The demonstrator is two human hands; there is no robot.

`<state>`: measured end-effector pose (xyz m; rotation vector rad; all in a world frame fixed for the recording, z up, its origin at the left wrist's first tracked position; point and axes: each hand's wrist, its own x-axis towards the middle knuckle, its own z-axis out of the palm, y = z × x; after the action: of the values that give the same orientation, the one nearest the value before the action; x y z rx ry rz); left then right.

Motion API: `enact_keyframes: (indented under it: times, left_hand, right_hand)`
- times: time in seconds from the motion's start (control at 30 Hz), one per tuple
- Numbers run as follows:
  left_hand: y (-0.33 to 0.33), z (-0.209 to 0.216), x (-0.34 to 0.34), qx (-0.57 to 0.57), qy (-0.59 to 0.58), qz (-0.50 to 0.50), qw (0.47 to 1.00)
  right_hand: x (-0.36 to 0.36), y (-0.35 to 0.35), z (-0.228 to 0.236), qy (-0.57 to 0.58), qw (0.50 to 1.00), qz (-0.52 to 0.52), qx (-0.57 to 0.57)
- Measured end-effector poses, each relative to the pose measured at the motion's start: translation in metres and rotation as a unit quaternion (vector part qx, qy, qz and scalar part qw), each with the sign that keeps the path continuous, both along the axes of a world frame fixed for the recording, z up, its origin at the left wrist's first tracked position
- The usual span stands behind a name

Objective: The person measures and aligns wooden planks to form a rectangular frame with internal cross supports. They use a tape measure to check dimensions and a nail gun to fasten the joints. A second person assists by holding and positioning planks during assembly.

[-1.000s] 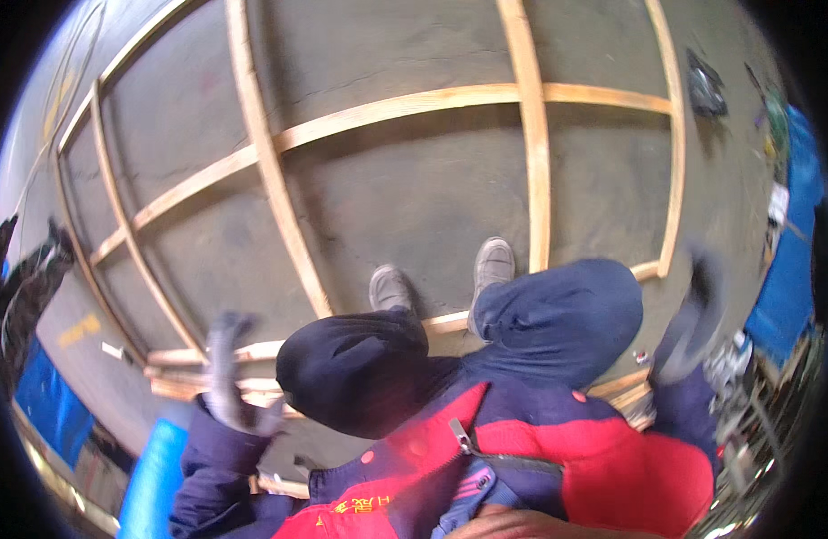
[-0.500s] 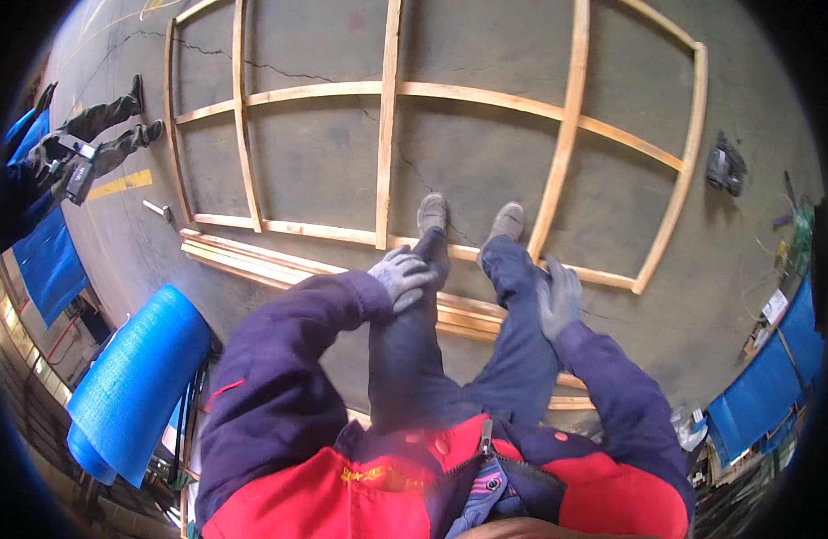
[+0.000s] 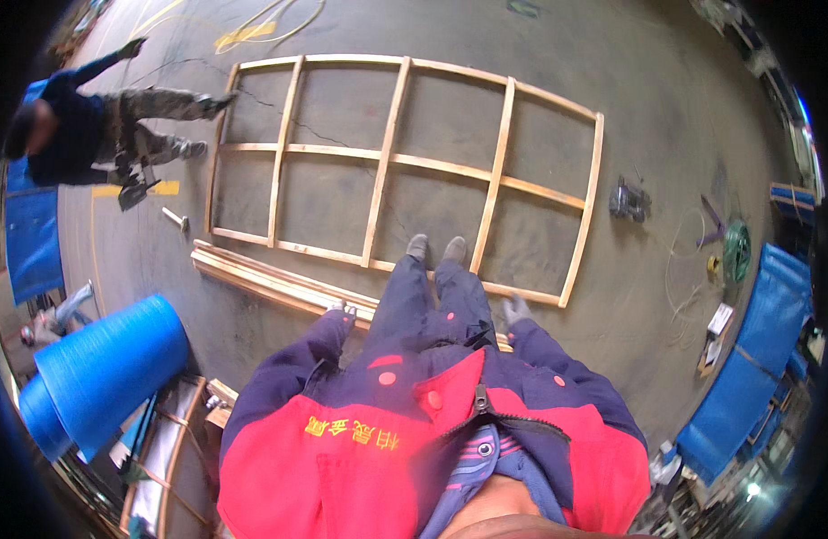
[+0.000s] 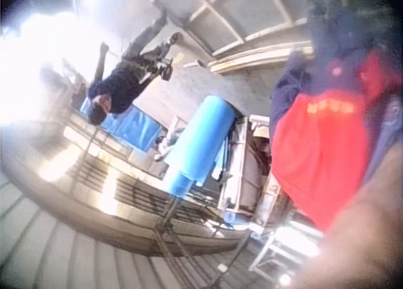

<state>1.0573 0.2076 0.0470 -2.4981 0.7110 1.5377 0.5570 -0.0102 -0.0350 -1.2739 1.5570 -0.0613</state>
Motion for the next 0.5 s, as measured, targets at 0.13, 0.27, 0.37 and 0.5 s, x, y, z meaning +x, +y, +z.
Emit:
enact_keyframes:
  times: [0.13, 0.27, 0.37, 0.5]
  left_hand:
    - [0.043, -0.003, 0.023, 0.049, 0.036, -0.087, 0.994]
    - [0.024, -0.029, 0.020, 0.037, 0.064, -0.111, 0.991]
    - [-0.017, -0.056, 0.011, -0.010, 0.049, -0.076, 0.996]
    - [-0.083, -0.068, 0.008, -0.066, 0.037, -0.070, 0.995]
  right_hand:
    - [-0.134, 0.006, 0.002, 0.101, 0.981, -0.115, -0.120]
    - [-0.204, 0.039, 0.021, 0.085, 0.951, -0.296, -0.002]
    - [-0.201, 0.079, 0.017, 0.084, 0.963, -0.255, -0.020]
    - [-0.165, 0.101, 0.001, 0.168, 0.983, -0.070, -0.038]
